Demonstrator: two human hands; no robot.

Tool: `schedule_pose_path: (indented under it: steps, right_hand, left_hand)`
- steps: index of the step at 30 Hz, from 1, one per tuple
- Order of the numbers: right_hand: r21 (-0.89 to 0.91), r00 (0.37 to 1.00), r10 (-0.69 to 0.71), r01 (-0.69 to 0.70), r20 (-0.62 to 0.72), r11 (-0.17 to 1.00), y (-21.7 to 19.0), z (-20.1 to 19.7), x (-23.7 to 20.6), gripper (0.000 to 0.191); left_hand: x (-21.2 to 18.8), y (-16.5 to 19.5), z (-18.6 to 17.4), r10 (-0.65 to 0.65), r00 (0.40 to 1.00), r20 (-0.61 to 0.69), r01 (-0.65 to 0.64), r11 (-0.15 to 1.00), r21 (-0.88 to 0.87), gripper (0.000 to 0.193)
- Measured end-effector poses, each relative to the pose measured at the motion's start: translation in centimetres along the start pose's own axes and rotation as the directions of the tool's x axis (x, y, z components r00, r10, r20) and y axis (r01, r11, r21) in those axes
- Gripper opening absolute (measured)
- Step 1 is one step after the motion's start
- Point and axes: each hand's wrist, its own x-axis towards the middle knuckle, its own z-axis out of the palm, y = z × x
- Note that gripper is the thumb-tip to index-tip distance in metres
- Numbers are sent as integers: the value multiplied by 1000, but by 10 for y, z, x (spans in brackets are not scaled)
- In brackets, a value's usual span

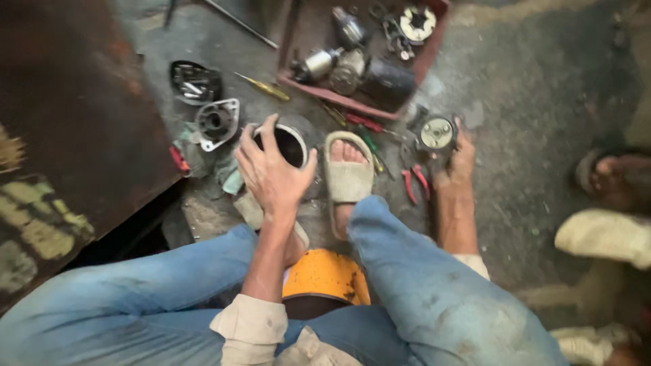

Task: The person sits on the floor and uses a screwdriver to loosen and remove a screw from a small motor assembly. They then separate the motor housing and rotor, inspect the components, and place them into a red tray with other parts.

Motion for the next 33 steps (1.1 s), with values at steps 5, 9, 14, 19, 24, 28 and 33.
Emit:
schedule_pose_path:
  steps: [5,9,14,19,24,28,33]
  right_hand:
    - [-59,998,-34,37,43,998,-1,-6,-3,20]
    - [74,996,0,-6,86,997,5,-6,-6,22]
    - [12,988,44,-46,151,999,9,-4,-13,30]
    - [126,1000,14,-12,-15,992,8,-1,-19,21]
    - [-54,999,44,-45,-12,998,0,20,-31,24]
    - [-98,998,-20,15,-54,995,-10,46,-48,17]
    - [-362,999,19,-6,30,932,2,73,-65,20]
  left_hand:
    - [-16,10,14,143,983,-115,-123,978,171,88]
    - [-25,26,54,493,856,-153,-484,870,94,52]
    - [-15,54,154,870,381,313,-904,421,-70,20]
    - [-13,49,187,942,228,245,-957,263,-123,15]
    - [-18,41,165,927,297,227,-943,322,-80,23]
    - [-27,45,111,433,896,101,-376,858,-350,36]
    - [-46,50,51,293,951,101,-189,806,-561,49]
